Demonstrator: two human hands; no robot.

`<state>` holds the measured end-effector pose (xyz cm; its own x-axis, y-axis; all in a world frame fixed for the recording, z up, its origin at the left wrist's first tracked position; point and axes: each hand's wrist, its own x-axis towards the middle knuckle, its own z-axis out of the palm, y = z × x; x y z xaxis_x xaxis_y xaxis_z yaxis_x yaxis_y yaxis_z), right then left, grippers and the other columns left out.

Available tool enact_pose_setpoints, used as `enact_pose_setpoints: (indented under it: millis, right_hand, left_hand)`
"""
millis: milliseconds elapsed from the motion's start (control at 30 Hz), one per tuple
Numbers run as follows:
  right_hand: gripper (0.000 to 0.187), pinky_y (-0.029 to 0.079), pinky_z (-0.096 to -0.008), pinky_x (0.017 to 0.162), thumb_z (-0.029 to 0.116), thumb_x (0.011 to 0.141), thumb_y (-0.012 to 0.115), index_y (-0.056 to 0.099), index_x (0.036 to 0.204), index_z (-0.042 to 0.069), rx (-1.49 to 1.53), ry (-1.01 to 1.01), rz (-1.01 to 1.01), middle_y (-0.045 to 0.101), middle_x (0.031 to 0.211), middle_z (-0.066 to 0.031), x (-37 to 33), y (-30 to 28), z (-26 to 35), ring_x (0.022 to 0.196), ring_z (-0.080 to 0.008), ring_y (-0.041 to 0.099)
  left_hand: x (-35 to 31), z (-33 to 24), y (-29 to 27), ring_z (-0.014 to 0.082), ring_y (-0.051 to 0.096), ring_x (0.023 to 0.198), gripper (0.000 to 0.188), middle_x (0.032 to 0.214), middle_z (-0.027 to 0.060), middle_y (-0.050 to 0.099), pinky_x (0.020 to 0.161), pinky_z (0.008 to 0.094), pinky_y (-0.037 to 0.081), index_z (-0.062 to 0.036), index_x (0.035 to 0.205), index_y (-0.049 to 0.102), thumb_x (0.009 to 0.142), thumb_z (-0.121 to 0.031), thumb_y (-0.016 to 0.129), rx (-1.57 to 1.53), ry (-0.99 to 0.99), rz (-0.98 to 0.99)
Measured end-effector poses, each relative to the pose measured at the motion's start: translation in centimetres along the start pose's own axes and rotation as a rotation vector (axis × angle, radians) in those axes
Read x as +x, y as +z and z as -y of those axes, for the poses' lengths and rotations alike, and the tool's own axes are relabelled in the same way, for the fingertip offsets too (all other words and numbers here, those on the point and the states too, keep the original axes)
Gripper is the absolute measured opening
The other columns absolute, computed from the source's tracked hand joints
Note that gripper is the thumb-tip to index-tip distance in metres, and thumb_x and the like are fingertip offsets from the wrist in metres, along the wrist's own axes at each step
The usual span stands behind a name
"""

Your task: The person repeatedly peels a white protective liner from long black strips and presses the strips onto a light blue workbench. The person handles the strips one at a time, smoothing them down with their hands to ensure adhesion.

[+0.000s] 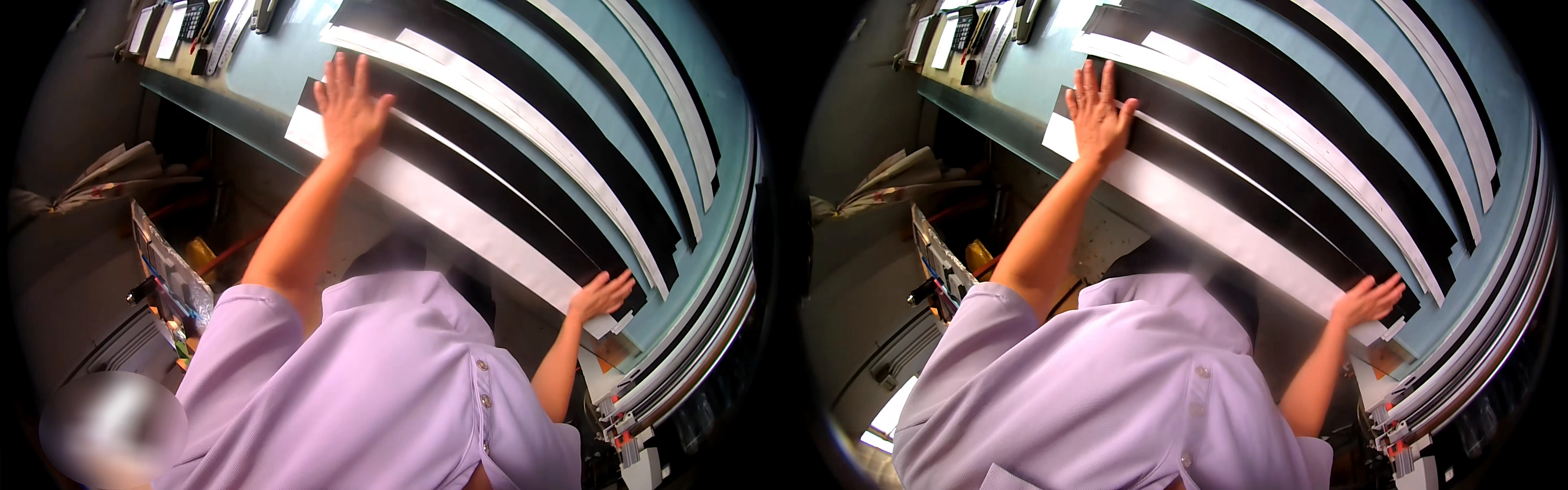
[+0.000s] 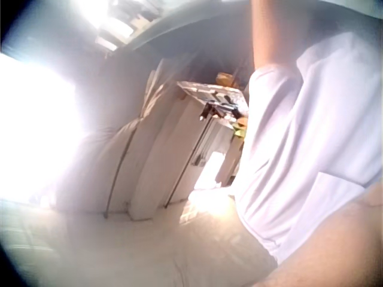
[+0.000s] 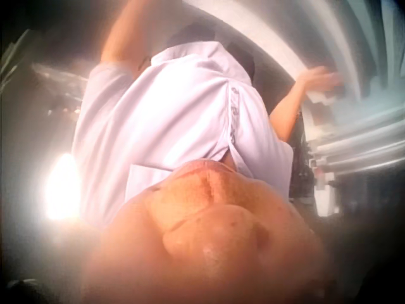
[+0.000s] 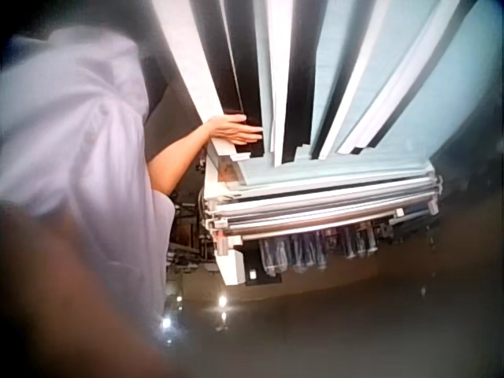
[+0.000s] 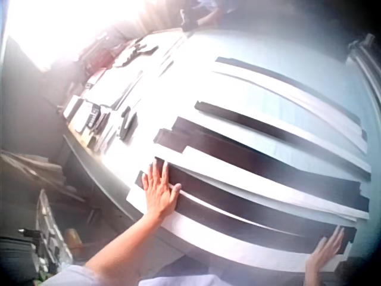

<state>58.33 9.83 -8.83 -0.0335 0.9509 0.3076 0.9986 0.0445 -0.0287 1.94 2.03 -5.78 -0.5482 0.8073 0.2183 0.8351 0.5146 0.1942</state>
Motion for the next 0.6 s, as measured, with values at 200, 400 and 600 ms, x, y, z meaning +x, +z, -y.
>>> enact_pose_setpoints:
  millis: [200,400,600]
  right_hand:
    - [0.061,0.025,-0.0504,0.117,0.042,0.105,0.037,0.029,0.160,0.015,-0.112,0.136,0.047,0.031,0.161,-0.0209,0.4,1.1,-7.8,0.146,-0.0352,0.034]
    - [0.062,0.026,-0.0486,0.117,0.044,0.106,0.036,0.032,0.158,0.011,-0.112,0.219,0.063,0.032,0.160,-0.0216,0.7,1.7,-12.2,0.147,-0.0342,0.033]
    - [0.065,0.027,-0.0508,0.116,0.050,0.106,0.033,0.032,0.157,0.010,-0.096,0.243,0.051,0.033,0.159,-0.0216,0.9,1.9,-15.3,0.146,-0.0374,0.034]
  left_hand:
    - [3.7,7.7,-0.1,0.0384,0.010,0.155,0.079,0.167,0.0179,0.014,0.122,0.0560,0.006,-0.0209,0.162,0.022,0.099,-0.064,0.041,0.082,-0.034,-0.059]
    - [5.4,11.1,-0.3,0.0371,0.010,0.155,0.080,0.168,0.0143,0.014,0.122,0.0553,0.005,-0.0201,0.162,0.022,0.098,-0.066,0.039,0.101,-0.063,-0.095]
    - [6.1,12.3,0.5,0.0362,0.012,0.154,0.078,0.167,0.0140,0.018,0.121,0.0565,0.006,-0.0180,0.160,0.025,0.099,-0.064,0.040,0.093,-0.120,-0.195]
